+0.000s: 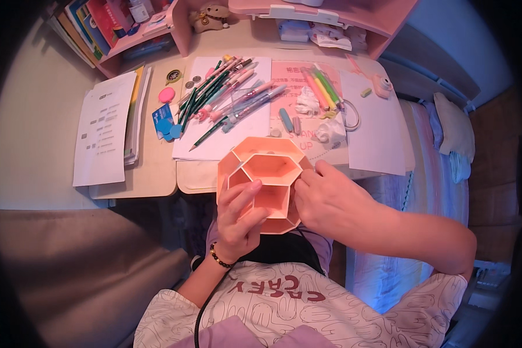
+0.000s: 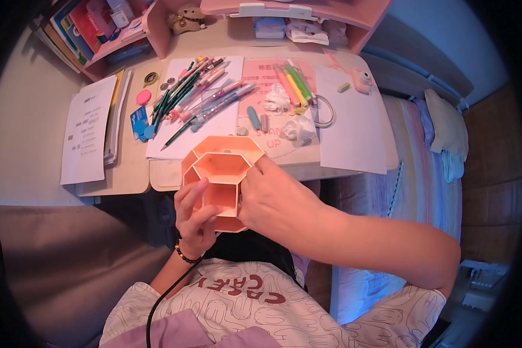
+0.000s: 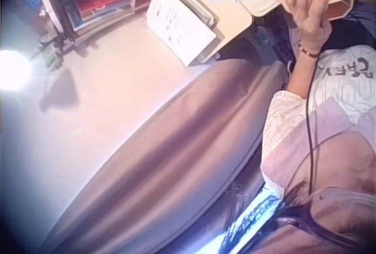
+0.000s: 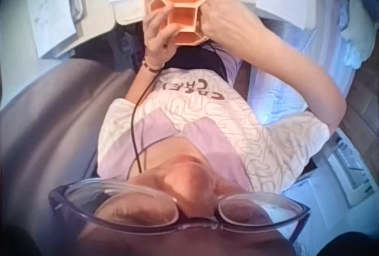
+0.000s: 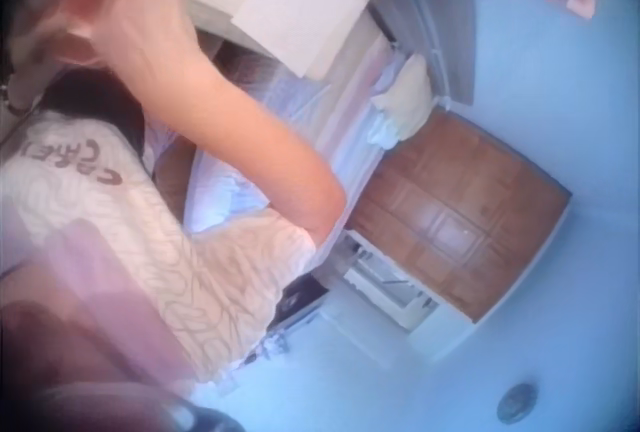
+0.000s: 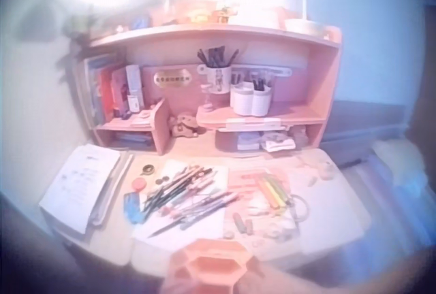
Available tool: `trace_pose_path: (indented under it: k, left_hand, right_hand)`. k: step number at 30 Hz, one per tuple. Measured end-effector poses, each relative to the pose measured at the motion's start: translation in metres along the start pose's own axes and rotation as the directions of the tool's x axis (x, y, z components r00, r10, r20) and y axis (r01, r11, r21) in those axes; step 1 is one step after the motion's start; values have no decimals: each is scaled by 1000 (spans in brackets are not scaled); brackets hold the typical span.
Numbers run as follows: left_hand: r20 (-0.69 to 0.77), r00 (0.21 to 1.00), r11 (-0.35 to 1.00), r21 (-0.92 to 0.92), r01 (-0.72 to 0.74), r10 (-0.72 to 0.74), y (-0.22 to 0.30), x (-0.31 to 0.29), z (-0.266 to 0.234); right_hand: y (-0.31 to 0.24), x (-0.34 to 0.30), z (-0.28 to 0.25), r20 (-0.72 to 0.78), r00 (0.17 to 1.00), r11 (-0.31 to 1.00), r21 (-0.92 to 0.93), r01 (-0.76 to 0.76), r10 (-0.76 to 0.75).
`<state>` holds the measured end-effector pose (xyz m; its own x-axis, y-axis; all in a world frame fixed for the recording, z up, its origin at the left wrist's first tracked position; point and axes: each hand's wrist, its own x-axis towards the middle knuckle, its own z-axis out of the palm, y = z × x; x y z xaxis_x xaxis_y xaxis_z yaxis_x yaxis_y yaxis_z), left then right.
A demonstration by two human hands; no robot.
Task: The person wipes the inside of a peach-colored geometric paper organizer with a white tissue, then places several pens and pencils into its compartments. The organizer is held in the lap area while the person sits at a desk.
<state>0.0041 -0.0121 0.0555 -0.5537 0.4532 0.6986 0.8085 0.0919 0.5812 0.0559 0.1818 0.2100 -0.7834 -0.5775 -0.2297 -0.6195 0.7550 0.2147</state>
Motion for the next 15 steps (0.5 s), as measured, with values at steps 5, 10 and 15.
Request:
trace_pose_path:
  k: [5,10,15]
  left_hand:
    - [-8,1000,1000,-9,0,0,1,-5,2]
    - [21,998,995,77,-67,66,1,-4,0]
    - [10,998,995,77,-64,63,1,-1,1]
  right_hand:
    - [0,-5,17,-304,953,999,-41,3,-15]
    - [-4,-5,19,-223,970,993,-34,-109,99]
    - [3,-3,28,-262,956,955,292,-53,133]
